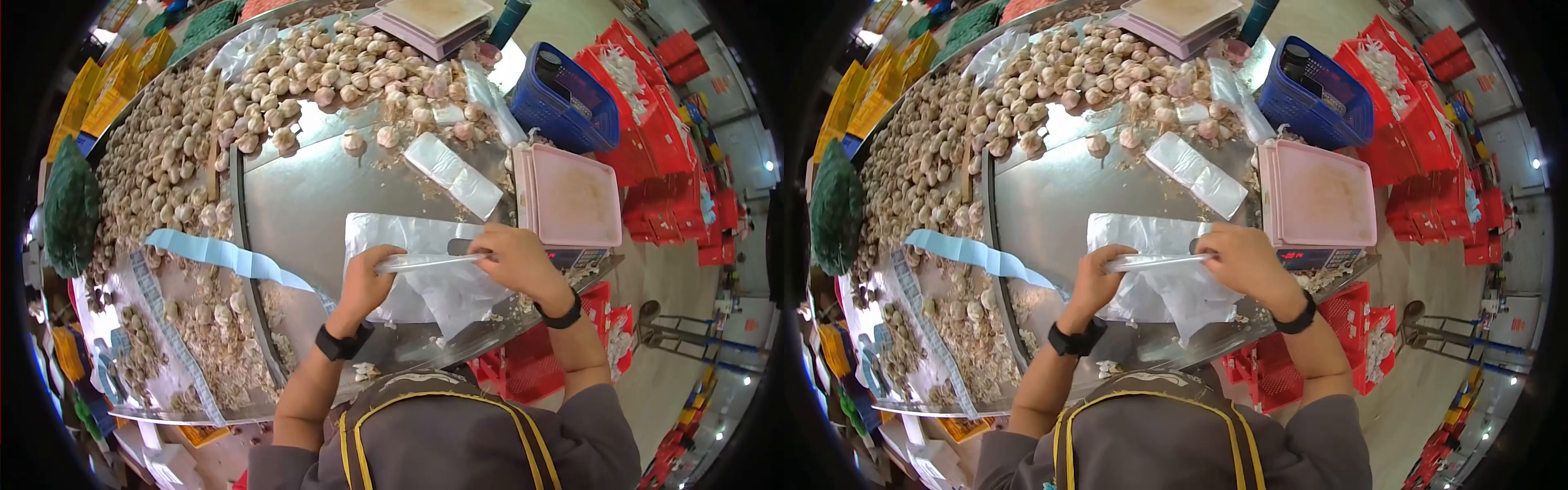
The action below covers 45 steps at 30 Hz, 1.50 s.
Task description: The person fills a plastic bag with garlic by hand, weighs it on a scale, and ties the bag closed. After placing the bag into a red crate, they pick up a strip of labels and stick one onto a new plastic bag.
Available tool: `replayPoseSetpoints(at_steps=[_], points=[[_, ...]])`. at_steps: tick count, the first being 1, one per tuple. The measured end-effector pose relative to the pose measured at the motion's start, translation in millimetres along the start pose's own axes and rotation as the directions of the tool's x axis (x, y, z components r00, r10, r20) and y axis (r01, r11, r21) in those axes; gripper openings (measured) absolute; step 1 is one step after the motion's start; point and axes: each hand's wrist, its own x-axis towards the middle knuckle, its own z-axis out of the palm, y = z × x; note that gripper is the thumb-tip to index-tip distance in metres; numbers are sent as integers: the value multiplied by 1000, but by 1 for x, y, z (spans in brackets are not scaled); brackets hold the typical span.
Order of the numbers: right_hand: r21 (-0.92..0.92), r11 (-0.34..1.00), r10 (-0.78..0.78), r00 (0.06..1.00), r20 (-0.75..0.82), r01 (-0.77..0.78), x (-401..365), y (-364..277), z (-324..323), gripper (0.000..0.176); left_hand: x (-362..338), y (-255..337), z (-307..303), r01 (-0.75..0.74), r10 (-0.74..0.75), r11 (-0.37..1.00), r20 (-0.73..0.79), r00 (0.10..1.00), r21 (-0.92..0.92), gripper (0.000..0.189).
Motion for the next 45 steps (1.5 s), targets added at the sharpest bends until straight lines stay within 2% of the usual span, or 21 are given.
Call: replayPoseSetpoints(at_steps=[2, 4, 6, 12, 14, 15, 16, 18, 20, 22, 24, 28, 30, 31, 32, 34, 35, 40, 42, 44, 45], points=[[194, 975, 100, 993, 59, -110, -11, 11, -9, 16, -2, -5, -18, -41, 41, 999, 40, 998, -17, 20], [329, 926, 155, 981, 119, -186, -22, 26, -12, 14, -3, 10, -44, 356, -228, 854, 343, 911, -378, 14], [710, 497, 228, 864, 449, -500, -27, 35, -14, 18, -4, 31, -65, 418, -265, 827, 395, 880, -377, 13], [700, 519, 165, 862, 480, -489, -6, 74, 37, 22, 10, -21, -64, 545, -370, 725, 429, 824, -421, 18], [705, 481, 253, 852, 457, -521, 3, 72, 46, 26, 12, -62, -56, 334, -319, 942, 239, 917, -24, 24], [707, 476, 261, 852, 454, -523, 6, 69, 44, 26, 4, -81, -48, -54, 60, 905, -1, 998, 422, 41], [752, 451, 247, 876, 414, -482, 7, 64, 38, 31, 6, -52, -48, -60, 60, 906, 11, 998, 420, 41], [791, 416, 252, 893, 373, -448, 6, 58, 37, 38, 3, 17, -43, -117, 305, 766, -197, 932, 632, 56], [902, 37, 255, 877, 407, -430, 9, 51, 39, 50, -7, 59, -18, -40, 41, 984, -2, 999, 175, 70], [936, 23, 194, 920, 342, -352, 9, 34, 41, 55, -13, 78, 28, -94, 86, 993, 125, 988, 64, 79], [934, -20, 222, 909, 352, -357, 7, 8, 29, 54, -7, 68, 70, -117, 118, 993, 58, 991, -21, 82], [945, 169, 349, 914, 208, -280, -19, -1, 17, 53, 3, 56, 109, 99, -41, 925, 162, 986, -368, 75], [921, 253, 366, 910, 194, -297, -36, -5, 4, 54, -3, 60, 121, 130, 71, 742, 270, 960, -658, 67], [895, 333, 378, 912, 161, -296, -40, -7, 2, 56, -6, 61, 122, 218, 46, 665, 330, 943, -715, 48], [894, 333, 378, 911, 165, -300, -41, -9, 4, 56, -4, 58, 119, 220, 44, 662, 330, 943, -716, 48], [957, 201, 383, 916, 119, -208, -43, -9, 7, 56, 3, 43, 104, 559, -131, 558, 600, 789, -614, 34], [956, 202, 387, 914, 119, -211, -40, -6, 13, 56, 4, 15, 104, 522, -115, 563, 566, 817, -640, 32], [803, 513, 412, 908, 81, -304, -4, 18, 103, 50, 21, -77, 22, 687, -447, 581, 534, 718, -436, 45], [755, 582, 419, 907, 40, -302, 11, 16, 144, 47, 24, -107, 6, 641, -506, 672, 402, 763, -372, 43], [466, 865, 270, 956, -118, -187, 24, 14, 175, 41, 30, -120, -6, 631, -525, 701, 357, 772, -333, 42], [467, 865, 265, 957, -115, -183, 28, 15, 188, 41, 31, -124, -10, 621, -539, 726, 317, 781, -295, 41]])
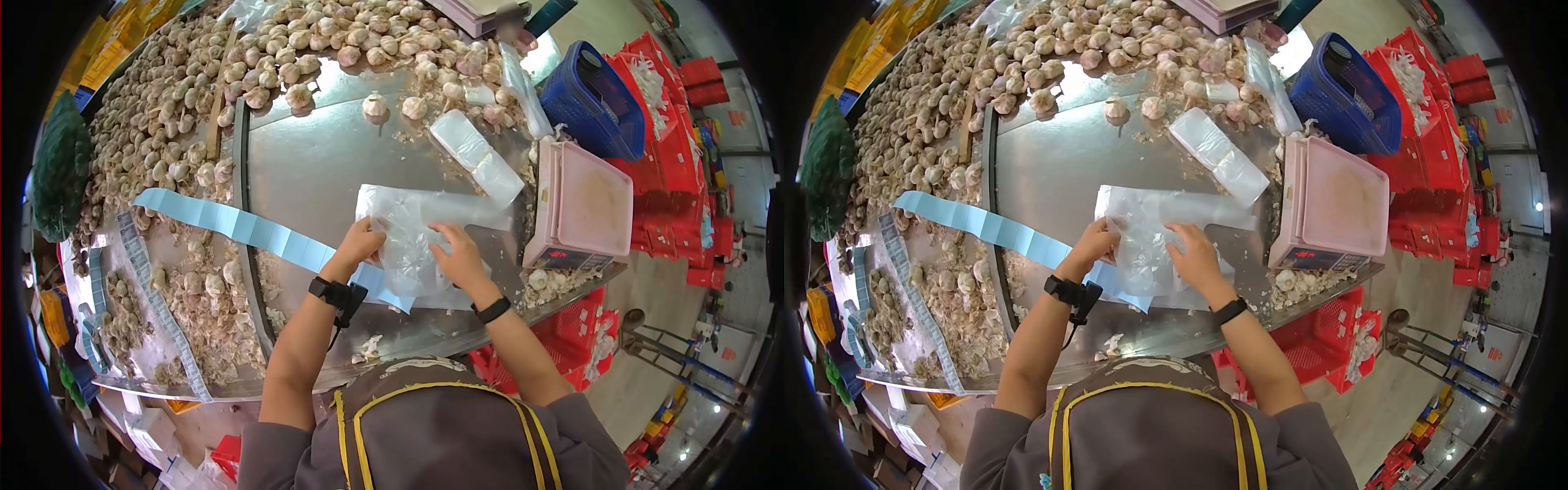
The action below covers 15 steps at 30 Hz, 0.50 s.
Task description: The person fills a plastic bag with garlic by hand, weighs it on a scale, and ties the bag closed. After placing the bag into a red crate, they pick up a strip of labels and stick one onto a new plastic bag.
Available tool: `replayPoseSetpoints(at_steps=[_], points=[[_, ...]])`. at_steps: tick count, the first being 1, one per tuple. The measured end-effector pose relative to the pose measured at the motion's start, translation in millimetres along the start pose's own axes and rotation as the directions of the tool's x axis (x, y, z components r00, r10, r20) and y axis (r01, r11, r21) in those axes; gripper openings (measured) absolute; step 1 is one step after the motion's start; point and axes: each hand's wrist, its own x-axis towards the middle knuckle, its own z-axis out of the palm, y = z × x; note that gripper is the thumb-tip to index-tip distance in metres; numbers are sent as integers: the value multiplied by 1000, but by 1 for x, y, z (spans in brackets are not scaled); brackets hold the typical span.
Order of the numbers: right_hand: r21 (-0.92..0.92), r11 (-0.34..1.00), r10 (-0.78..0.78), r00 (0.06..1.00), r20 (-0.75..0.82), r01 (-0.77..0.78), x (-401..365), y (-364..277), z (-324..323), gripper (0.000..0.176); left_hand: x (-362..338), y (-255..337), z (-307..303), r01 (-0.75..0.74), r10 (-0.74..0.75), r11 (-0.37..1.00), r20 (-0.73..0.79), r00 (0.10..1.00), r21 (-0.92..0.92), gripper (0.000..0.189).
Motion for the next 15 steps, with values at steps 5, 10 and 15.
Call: replayPoseSetpoints(at_steps=[5, 10, 15], points=[[-311, 949, -59, 998, -38, 44, -8, 0, 24, 40, -31, 16, 13, -53, 201, 910, -325, 924, 412, 59], [-333, 941, 59, 998, -13, -60, -26, -6, 34, 40, -41, 17, 33, -19, 340, 766, -380, 860, 642, 67], [-165, 969, 216, 958, 188, -186, -23, -21, 18, 39, -16, -13, 14, -245, 392, 677, -59, 918, 694, 63]])
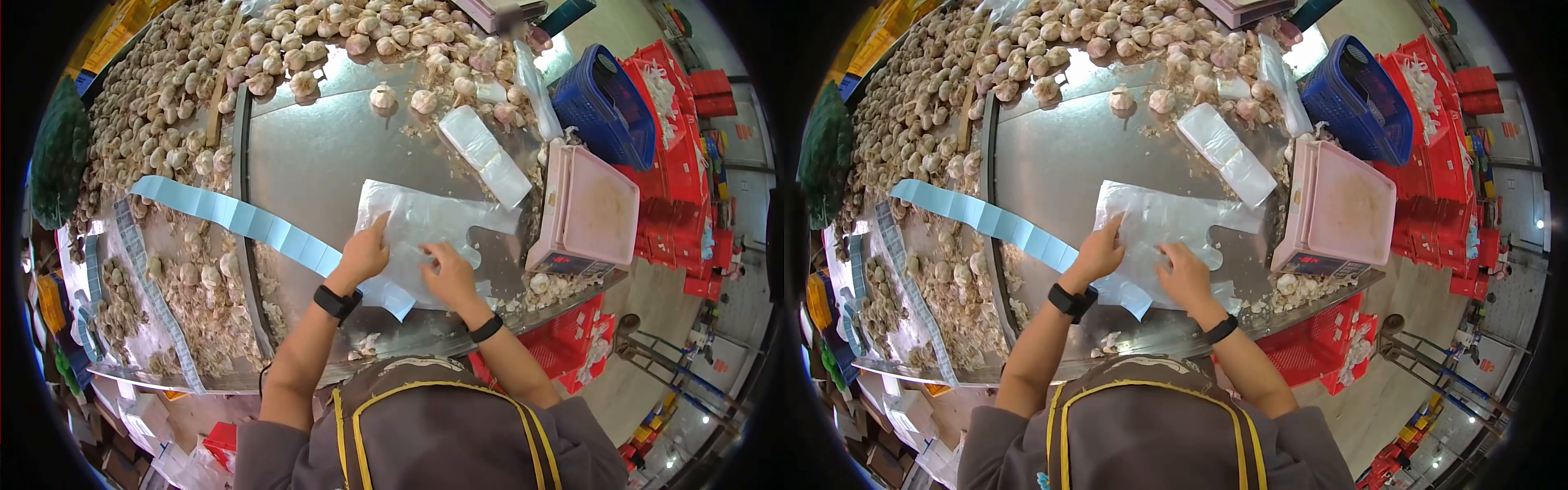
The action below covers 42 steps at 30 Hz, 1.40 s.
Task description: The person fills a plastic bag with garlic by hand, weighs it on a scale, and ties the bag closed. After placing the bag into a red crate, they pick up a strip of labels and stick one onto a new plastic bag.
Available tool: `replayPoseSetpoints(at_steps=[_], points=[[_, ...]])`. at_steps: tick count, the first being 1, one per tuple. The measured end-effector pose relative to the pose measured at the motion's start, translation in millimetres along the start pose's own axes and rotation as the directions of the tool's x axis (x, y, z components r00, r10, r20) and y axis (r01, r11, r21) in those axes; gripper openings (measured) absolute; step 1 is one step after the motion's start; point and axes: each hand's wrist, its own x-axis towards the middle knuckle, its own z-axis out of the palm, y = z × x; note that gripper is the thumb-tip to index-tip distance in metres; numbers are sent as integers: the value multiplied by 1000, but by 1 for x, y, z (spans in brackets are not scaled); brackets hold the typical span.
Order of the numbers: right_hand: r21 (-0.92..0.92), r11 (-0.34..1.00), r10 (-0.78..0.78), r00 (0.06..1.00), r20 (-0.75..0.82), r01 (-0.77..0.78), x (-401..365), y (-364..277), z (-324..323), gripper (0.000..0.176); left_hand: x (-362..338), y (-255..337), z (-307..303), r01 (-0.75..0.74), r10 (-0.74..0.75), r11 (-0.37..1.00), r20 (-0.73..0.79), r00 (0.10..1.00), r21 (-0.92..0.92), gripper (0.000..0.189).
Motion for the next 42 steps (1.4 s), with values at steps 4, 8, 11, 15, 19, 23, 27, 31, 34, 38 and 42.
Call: replayPoseSetpoints(at_steps=[4, 8, 11, 15, 19, 23, 27, 31, 34, 38, 42], points=[[-15, 978, -206, 954, -217, 207, 48, -7, -13, 51, -2, 10, -24, 55, -55, 998, 11, 998, -29, 63], [-173, 914, -404, 853, -330, 366, 94, -15, -5, 65, -19, 18, -23, 116, -80, 990, -339, 937, 87, 69], [-78, 962, -273, 941, -198, 262, 106, -28, -5, 65, -38, 23, -17, 213, -141, 960, -348, 927, 180, 71], [-148, 963, -240, 967, -90, 225, 112, -34, -8, 60, -51, 20, -2, 318, -261, 936, -310, 914, 148, 67], [-220, 961, -154, 985, 82, 168, 118, -27, -8, 48, -49, 4, 10, 302, -266, 947, -262, 928, 107, 38], [-235, 933, -276, 961, 25, 274, 111, -16, -13, 32, -56, 3, -3, 276, -301, 952, -223, 927, -137, 25], [100, 957, -261, 960, -101, 271, 103, 5, -19, 37, -69, 35, -15, 182, -263, 929, -228, 938, -323, 22], [434, 859, -99, 920, -379, 272, 77, 19, -32, 53, -75, 84, 2, -133, 112, 990, -361, 926, -35, 24], [882, 471, 288, 940, -184, 29, 36, 38, -52, 55, -72, 109, 28, -250, 268, 960, -158, 950, 124, 27], [963, -104, 166, 950, 264, -250, -22, 54, -61, 53, -62, 126, 69, -360, 370, 914, -18, 929, 187, 22], [986, 93, 161, 979, 125, -141, -38, 64, -58, 52, -61, 141, 84, -433, 438, 887, 6, 899, 161, 19]])
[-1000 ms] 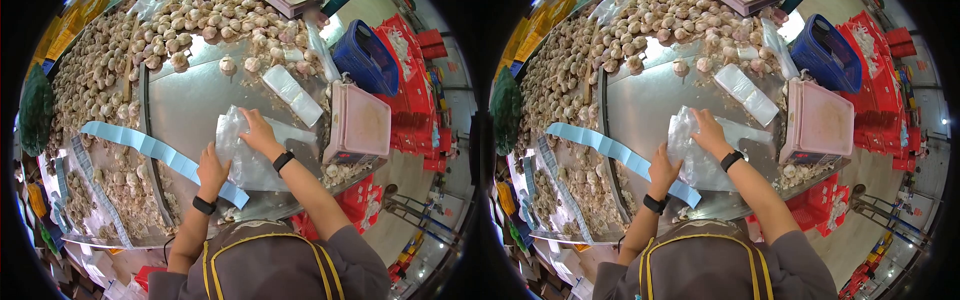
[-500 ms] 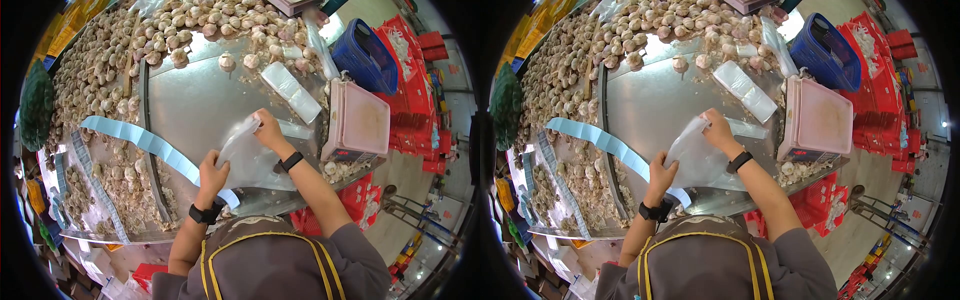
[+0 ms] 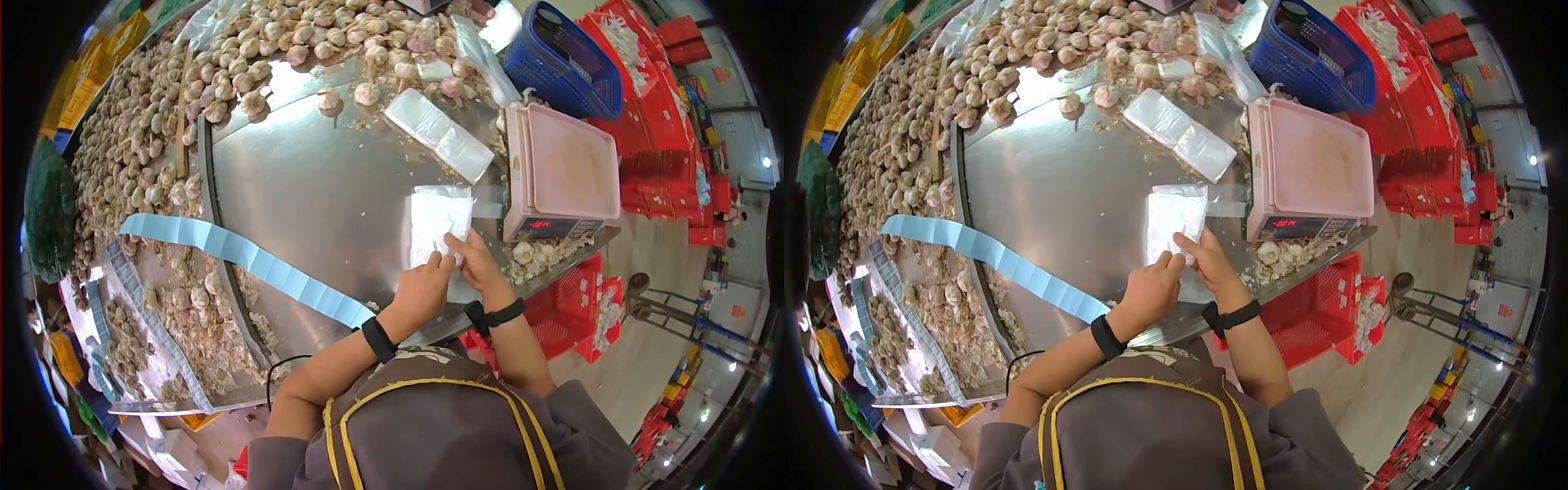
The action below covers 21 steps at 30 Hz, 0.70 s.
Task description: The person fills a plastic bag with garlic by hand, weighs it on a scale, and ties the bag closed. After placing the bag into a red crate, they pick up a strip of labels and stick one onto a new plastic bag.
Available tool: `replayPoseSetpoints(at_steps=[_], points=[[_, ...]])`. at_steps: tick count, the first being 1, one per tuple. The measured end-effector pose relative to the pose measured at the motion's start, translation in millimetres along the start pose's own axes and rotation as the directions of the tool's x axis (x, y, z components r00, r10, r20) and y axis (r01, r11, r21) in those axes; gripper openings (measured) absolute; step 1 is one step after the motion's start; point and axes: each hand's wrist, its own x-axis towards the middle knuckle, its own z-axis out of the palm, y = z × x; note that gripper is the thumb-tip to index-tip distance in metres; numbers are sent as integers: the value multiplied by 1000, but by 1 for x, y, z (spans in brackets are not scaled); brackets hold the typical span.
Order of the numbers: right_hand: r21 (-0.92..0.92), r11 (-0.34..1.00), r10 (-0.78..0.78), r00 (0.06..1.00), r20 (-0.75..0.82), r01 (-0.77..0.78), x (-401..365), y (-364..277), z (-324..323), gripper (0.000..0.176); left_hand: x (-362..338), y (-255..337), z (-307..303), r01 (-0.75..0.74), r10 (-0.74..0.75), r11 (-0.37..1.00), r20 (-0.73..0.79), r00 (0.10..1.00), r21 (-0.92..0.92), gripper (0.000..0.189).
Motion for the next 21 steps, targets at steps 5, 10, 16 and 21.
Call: replayPoseSetpoints(at_steps=[5, 10, 16, 21], points=[[-176, 982, 81, 990, 113, -60, 18, -5, -4, 51, -4, 13, -22, 45, -44, 998, 33, 999, -51, 21], [242, 968, 29, 990, 135, -62, 23, -21, 23, 83, -22, -41, -59, 291, -336, 925, -167, 927, -246, 29], [-693, 504, -180, 848, 499, 515, 91, -63, 56, 110, -17, -73, -141, 426, -456, 750, 70, 887, -506, 26], [-597, 617, -58, 787, 614, 512, 132, -98, 123, 75, 15, -81, -214, 242, -270, 839, 13, 963, -488, 24]])
